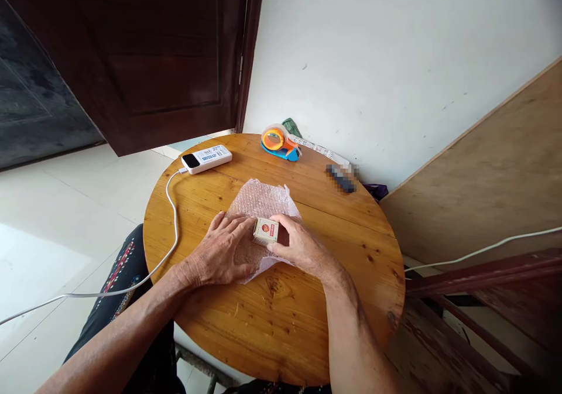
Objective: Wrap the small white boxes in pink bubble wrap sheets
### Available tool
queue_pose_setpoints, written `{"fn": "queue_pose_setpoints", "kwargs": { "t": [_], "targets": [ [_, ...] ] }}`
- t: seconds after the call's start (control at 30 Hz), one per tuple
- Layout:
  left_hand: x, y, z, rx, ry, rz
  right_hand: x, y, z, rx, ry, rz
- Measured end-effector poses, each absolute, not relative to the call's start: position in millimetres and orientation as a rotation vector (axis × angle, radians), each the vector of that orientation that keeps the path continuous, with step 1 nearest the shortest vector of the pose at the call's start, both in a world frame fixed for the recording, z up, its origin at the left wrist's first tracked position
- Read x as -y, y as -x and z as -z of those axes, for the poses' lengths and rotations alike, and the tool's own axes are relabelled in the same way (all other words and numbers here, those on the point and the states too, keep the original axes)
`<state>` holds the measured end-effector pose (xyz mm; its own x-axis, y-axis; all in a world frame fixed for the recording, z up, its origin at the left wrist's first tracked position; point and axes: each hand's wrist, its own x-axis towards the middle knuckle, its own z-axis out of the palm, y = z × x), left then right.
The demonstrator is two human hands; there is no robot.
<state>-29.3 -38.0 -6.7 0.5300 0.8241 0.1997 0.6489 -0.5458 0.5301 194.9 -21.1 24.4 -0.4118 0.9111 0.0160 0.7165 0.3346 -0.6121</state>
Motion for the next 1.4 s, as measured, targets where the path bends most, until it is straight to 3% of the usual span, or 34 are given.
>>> {"fn": "queue_pose_setpoints", "kwargs": {
  "t": [0.23, 0.4, 0.6, 0.73, 0.97, 1.4],
  "targets": [
    [60.4, 57.3, -18.8, -1.174, -2.352, -0.787, 23.7, -197.5, -33.3, 2.18, 1.443, -0.914],
    [80.7, 62.9, -5.9, -1.241, -2.568, -0.633, 22.4, -200.9, -35.6, 2.134, 1.406, -0.993],
    [75.2, 43.3, 1.5, -1.213, -2.627, -0.772, 14.3, -212.1, -23.3, 2.025, 1.298, -1.162],
    [56.3, 26.2, -15.3, -1.208, -2.427, -0.926, 12.4, -217.5, -23.6, 1.965, 1.303, -1.216],
    [14.9, -1.9, -32.0, -1.311, -1.917, -0.848, 9.7, -219.5, -21.8, 1.889, 1.247, -1.069],
    [6.5, -4.0, -16.9, -1.276, -1.846, -0.899, 11.6, -223.9, -29.2, 1.521, 1.294, -1.327]
  ]
}}
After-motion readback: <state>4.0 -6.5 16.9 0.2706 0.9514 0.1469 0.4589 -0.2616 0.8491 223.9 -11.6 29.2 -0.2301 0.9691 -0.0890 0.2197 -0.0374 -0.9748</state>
